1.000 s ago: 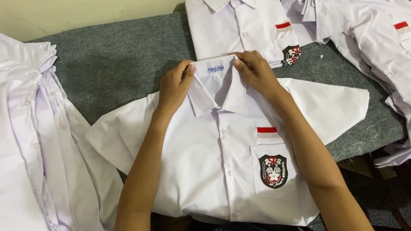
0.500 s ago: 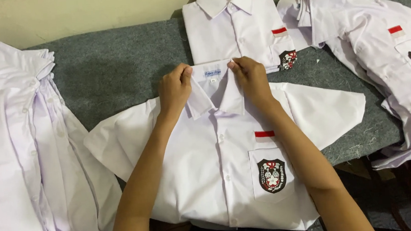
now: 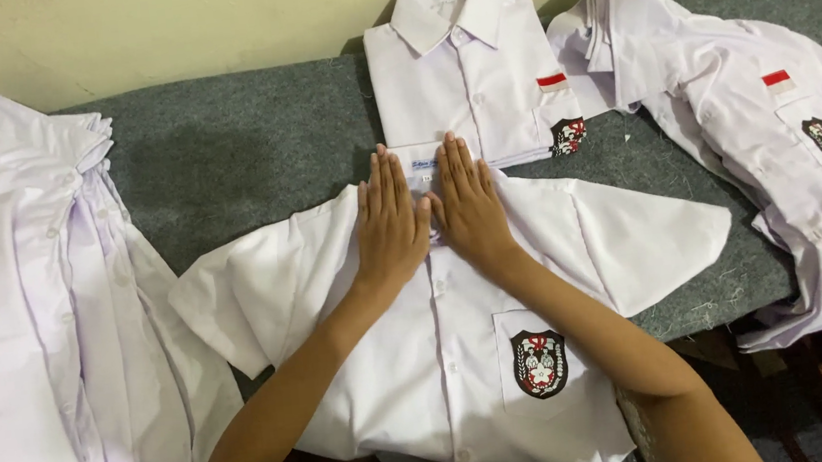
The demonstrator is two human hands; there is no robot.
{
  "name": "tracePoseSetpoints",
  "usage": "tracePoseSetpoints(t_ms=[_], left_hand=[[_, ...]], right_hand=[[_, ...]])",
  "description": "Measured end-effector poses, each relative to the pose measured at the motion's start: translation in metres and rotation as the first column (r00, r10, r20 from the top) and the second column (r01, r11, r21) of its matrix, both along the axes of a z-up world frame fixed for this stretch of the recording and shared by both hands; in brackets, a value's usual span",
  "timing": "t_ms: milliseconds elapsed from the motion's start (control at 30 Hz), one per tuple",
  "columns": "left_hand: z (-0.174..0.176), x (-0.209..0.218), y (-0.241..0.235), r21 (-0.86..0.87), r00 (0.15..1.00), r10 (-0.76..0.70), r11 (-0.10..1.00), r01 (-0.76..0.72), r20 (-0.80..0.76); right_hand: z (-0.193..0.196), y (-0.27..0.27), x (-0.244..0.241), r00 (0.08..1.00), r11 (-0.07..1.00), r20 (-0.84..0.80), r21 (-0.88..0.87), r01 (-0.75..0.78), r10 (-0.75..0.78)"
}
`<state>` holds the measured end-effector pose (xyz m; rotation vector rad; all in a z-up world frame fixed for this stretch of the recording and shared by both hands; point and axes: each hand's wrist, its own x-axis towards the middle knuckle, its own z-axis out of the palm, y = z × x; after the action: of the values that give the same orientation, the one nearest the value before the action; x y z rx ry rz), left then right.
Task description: A person is smoothing and folding white collared shirts on a work table in a factory setting.
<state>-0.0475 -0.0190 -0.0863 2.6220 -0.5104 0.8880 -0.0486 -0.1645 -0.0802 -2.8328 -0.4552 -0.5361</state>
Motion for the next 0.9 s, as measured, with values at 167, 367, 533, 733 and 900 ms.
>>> tracePoseSetpoints(t_ms=[167,367,533,733,900], left_hand=[[-0.039,0.021,0.008,0.025,0.994,-0.019,0.999,0.021,-0.105],[-0.042,0.017,0.007,0.054,0.998,-0.003,0.999,0.006,-0.061],[-0.043,0.029,0.014,0.061,0.993,-0.02,0.998,0.027,-0.113],[0.02,0.02,0.104,-0.469,0.845,-0.457,0.832,0.296,-0.278],[0.0,0.003,0.235,0.275,0.828,0.218,0.958,-0.081,-0.517]], right_hand=[[-0.032,-0.007,0.022,0.993,0.997,0.115,-0.078,0.016,-0.007],[-0.037,-0.009,0.019,0.968,0.989,0.249,-0.142,0.041,-0.005],[-0.041,-0.013,0.026,0.968,0.991,0.252,-0.129,0.028,0.006],[-0.024,-0.072,0.035,0.943,0.863,0.116,0.379,-0.333,0.313],[0.0,-0.189,-0.016,0.958,0.971,0.288,-0.223,0.086,-0.018]])
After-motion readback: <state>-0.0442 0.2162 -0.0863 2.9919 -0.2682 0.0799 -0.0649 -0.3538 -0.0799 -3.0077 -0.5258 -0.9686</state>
